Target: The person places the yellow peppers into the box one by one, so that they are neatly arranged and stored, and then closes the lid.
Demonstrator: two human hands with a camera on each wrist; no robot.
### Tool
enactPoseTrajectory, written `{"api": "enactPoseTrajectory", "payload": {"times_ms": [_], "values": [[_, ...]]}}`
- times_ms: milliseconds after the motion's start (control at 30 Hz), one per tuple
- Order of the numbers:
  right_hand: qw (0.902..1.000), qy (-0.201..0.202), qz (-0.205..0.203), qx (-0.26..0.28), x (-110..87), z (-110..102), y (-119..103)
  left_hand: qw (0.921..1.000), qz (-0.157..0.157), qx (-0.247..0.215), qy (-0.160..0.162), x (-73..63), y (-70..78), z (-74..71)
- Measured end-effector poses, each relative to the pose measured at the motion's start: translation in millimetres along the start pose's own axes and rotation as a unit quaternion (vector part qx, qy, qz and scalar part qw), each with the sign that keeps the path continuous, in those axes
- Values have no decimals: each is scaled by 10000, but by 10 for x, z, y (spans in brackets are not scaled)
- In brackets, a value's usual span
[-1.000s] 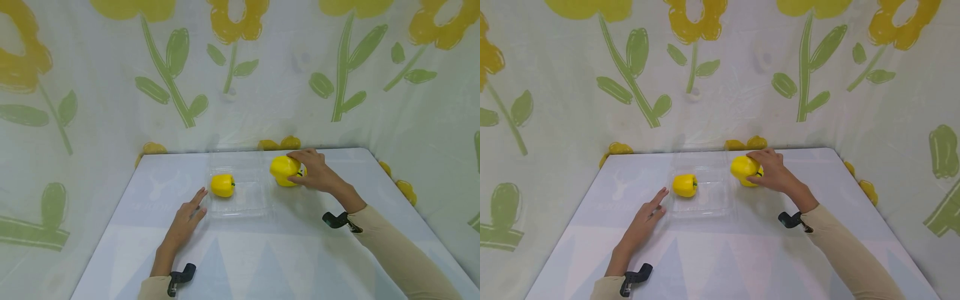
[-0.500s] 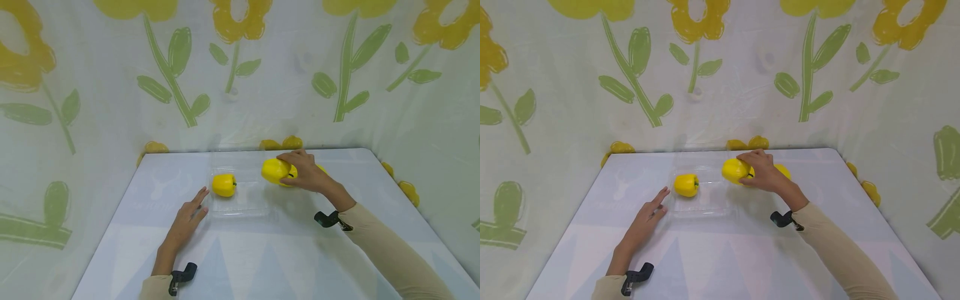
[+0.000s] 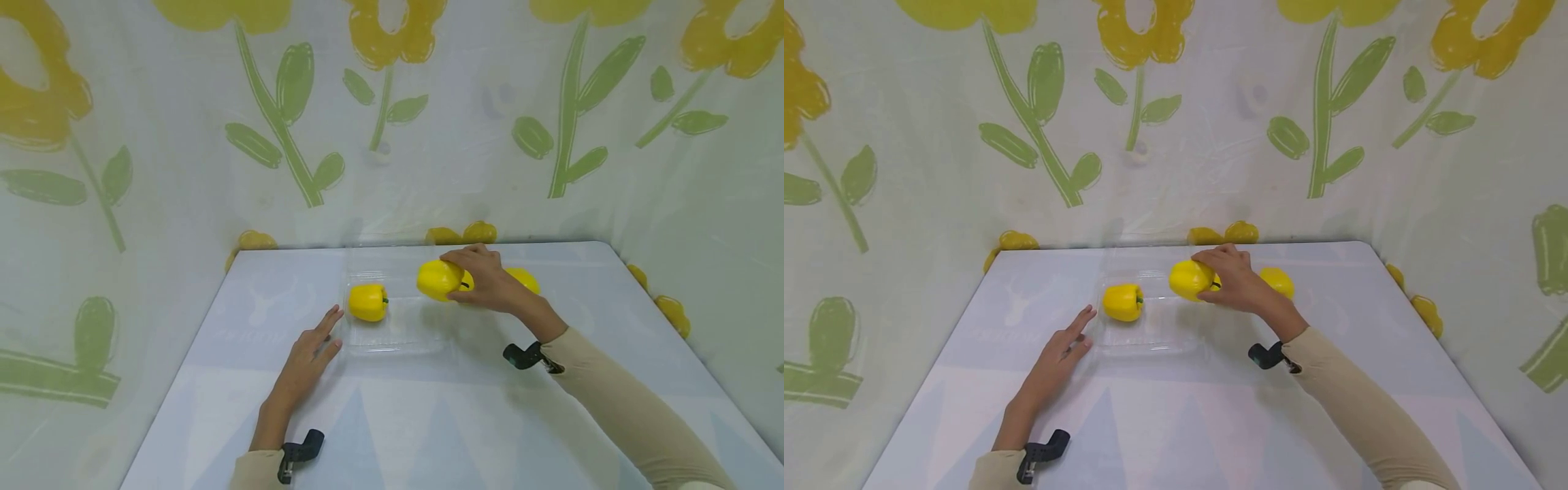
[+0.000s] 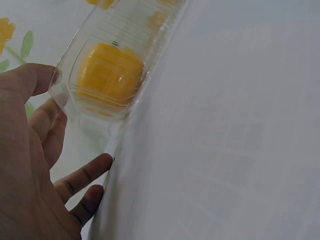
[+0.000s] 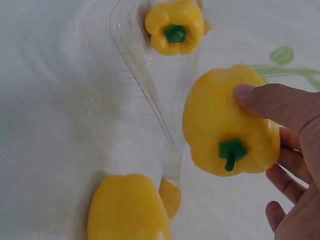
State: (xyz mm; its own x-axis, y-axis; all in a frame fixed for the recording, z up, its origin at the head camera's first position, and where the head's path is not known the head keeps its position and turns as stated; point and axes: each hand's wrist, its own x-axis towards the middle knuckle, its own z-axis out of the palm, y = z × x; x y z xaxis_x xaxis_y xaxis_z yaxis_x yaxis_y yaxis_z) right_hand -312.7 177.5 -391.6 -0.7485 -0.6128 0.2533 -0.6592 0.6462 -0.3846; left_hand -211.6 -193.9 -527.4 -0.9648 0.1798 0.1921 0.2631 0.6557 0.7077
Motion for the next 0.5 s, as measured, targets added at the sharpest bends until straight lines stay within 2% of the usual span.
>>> {"api": "enactPoseTrajectory", "payload": {"times_ms": [500], "values": [[9996, -259, -1, 59, 148, 126, -83, 10000, -47, -62, 9, -10, 18, 2]]}}
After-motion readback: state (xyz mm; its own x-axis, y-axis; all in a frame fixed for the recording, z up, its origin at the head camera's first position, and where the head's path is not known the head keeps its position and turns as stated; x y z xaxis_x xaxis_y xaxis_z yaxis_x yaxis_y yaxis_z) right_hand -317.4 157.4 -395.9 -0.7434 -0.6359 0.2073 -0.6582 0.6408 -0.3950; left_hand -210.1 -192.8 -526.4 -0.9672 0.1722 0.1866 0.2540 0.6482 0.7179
